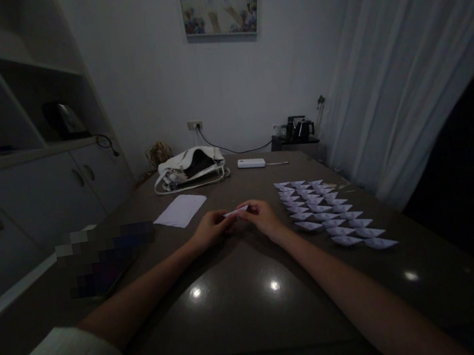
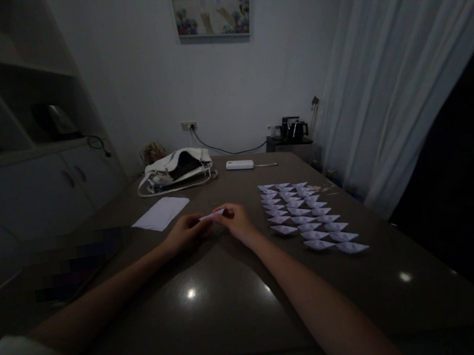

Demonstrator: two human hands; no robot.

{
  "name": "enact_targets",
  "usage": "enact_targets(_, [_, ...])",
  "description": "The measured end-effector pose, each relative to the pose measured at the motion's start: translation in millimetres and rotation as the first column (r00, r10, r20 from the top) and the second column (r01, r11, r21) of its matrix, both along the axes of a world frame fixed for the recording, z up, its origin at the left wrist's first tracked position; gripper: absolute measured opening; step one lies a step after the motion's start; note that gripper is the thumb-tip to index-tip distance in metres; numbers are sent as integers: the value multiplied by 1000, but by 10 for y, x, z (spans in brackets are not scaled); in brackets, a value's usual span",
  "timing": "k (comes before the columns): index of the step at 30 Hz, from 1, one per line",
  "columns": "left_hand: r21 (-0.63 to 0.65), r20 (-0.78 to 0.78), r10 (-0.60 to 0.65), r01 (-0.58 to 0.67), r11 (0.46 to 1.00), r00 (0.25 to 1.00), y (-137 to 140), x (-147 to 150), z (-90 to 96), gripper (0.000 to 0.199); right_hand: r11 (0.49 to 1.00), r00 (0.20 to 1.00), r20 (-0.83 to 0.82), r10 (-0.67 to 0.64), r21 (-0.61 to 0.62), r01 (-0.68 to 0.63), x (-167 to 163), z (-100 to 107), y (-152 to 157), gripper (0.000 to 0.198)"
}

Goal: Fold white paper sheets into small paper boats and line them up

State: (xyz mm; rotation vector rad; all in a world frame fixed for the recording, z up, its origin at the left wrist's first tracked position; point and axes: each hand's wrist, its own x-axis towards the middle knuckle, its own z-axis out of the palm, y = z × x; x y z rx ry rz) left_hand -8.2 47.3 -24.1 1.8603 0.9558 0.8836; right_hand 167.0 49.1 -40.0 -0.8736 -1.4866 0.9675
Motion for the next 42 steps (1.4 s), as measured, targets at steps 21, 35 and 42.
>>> enact_targets(21, [-49,63,7,-4,999,998,5,-10,4,45,1000,1000,26,-15,-8,15,-15,28,-24,24])
enact_targets(35, [-102,60,7,-1,995,998,-91,26,97,46,999,999,13,34,-8,-34,-23,13,-24,26])
enact_targets(42, [-87,39,14,-11,996,999,-87,22,90,46,1000,996,84,10,22,-12,-21,28,-40,26])
